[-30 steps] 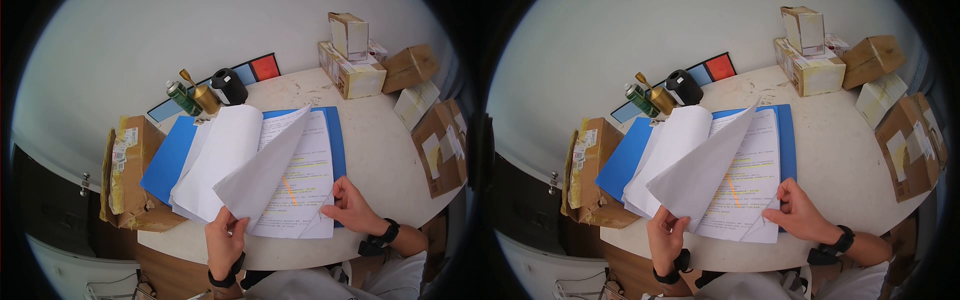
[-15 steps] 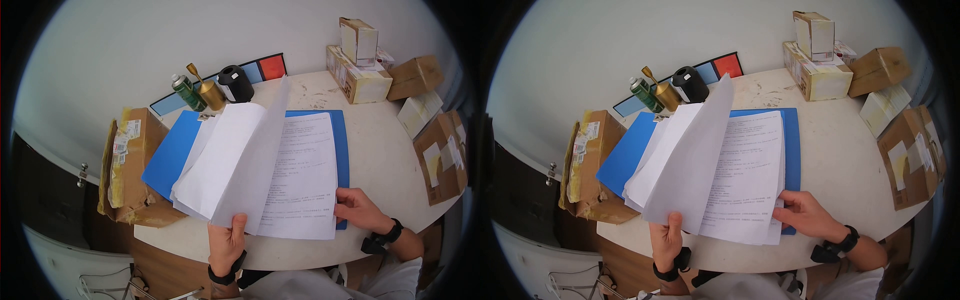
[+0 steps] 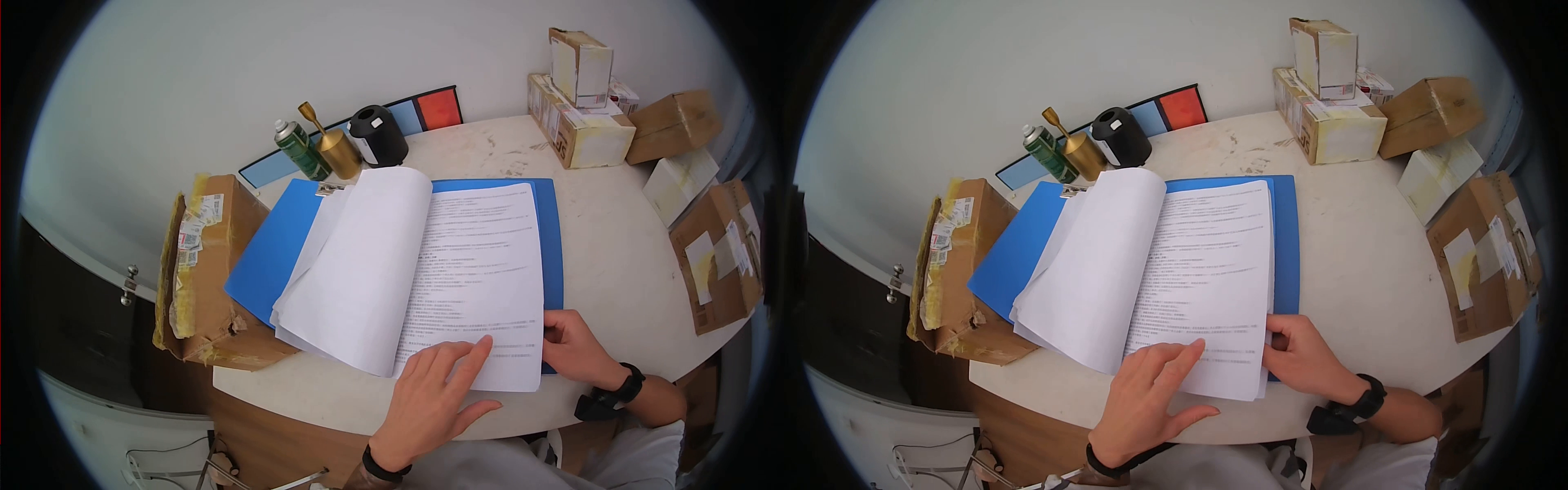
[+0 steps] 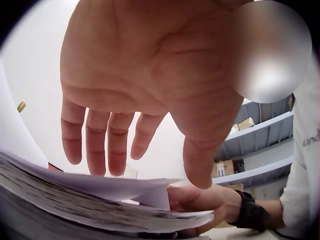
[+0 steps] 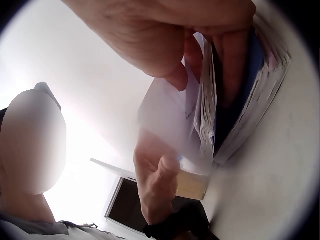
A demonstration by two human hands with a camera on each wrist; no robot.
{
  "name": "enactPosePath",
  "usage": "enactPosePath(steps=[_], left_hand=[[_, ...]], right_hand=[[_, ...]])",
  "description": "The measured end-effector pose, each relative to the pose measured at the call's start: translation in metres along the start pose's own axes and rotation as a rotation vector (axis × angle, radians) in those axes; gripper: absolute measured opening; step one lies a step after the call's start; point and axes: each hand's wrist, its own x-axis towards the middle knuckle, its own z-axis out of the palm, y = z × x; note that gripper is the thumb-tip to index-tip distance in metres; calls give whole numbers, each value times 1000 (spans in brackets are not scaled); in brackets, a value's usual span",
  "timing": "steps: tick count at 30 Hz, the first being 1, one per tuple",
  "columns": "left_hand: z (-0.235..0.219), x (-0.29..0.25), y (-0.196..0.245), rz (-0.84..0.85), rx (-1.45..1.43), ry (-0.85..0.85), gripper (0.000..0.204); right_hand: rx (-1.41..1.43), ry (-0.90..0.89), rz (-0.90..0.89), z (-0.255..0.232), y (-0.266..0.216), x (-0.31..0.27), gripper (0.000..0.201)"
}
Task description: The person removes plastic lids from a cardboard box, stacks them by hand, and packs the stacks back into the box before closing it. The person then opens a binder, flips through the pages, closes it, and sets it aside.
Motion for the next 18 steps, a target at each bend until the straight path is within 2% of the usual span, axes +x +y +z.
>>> enactPosePath(steps=[2,3,4,6,8,10,11,13,14,16,17,18], left_hand=[[11,1,0,-43,39,-107,71],[7,2,-1,-79,59,-91,53],[4,-1,-7,-72,66,-100,53],[-2,-11,-27,-179,32,212,32],[-16,-16,-38,-373,-106,394,14],[-31,-26,-58,-473,-149,573,13],[-40,-32,-69,-468,-147,565,13],[-57,-40,-86,-615,-130,752,17],[-61,-43,-88,-615,-128,750,17],[-68,-42,-89,-582,281,1001,23],[-66,-43,-81,-567,302,1016,29],[-59,-41,-72,-463,249,952,29]], right_hand=[[21,20,-20,-3,-2,-2,29],[-76,-10,21,-6,-5,-3,28],[-169,-39,61,-9,-7,-5,28],[-147,-46,44,-10,-9,-6,28],[-124,-53,29,-10,-4,-6,28],[-61,-88,-22,-12,2,-5,31],[-54,-83,-25,-12,3,-5,31],[-49,-103,-51,-13,2,-6,32],[-46,-104,-50,-14,0,-7,32],[-47,-118,6,-15,-3,-6,38],[-46,-121,7,-14,-3,-5,38],[-14,-121,-20,-15,-3,-5,45]])
